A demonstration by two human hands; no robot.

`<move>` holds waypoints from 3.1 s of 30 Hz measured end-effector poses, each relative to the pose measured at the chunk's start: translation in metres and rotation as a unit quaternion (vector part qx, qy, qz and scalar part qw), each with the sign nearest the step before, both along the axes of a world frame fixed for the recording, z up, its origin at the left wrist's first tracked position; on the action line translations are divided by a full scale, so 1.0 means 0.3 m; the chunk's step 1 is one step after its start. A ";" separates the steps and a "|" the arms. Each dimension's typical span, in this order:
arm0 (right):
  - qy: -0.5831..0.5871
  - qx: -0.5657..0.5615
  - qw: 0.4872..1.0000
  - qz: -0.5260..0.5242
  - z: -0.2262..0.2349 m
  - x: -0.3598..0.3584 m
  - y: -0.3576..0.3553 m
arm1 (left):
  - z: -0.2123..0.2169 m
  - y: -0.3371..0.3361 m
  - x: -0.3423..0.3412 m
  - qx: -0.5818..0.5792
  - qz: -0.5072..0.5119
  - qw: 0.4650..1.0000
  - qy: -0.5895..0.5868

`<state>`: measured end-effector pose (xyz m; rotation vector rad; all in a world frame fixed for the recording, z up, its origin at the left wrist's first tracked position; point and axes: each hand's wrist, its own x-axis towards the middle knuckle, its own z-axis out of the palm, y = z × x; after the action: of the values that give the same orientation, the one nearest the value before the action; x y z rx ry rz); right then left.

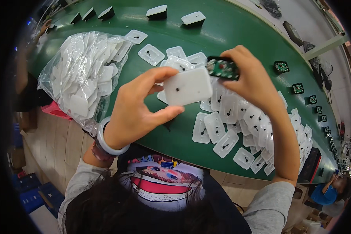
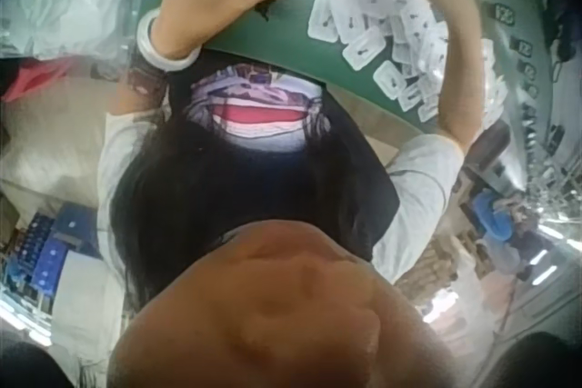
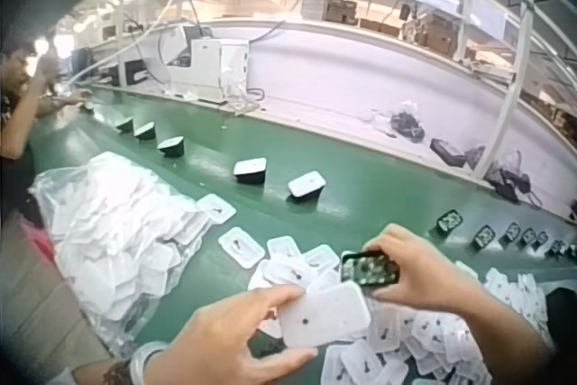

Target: The person assembles electronic devices by inserting small black components into white plastic plates and attaching the plates onto device housings by hand.

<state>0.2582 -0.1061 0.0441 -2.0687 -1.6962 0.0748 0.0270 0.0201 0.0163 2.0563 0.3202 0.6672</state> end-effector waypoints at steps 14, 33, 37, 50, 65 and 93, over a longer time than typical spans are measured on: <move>0.091 0.008 0.995 0.044 0.014 -0.232 0.026 | 0.030 0.019 -0.024 -0.191 0.009 0.973 -0.132; 0.273 -0.069 0.959 0.038 -0.013 -0.290 0.025 | 0.125 0.107 0.102 -0.045 -0.207 0.976 -0.040; 0.347 -0.093 0.933 -0.025 -0.011 -0.297 0.020 | 0.130 0.113 0.133 0.074 -0.225 0.971 -0.013; 0.234 0.001 0.971 0.046 -0.055 -0.328 -0.020 | -0.031 -0.005 -0.098 -0.465 -0.177 0.867 0.023; 0.111 0.128 0.978 0.121 -0.110 -0.370 -0.005 | -0.089 -0.047 -0.061 -0.432 -0.102 0.895 -0.031; 0.166 0.110 0.978 0.062 -0.116 -0.364 -0.033 | -0.073 -0.027 -0.068 -0.360 -0.114 0.925 0.037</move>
<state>0.1491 -0.1161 0.0093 -1.6816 -1.5484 0.2482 0.0067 0.0119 -0.0056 1.3802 0.3053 0.2639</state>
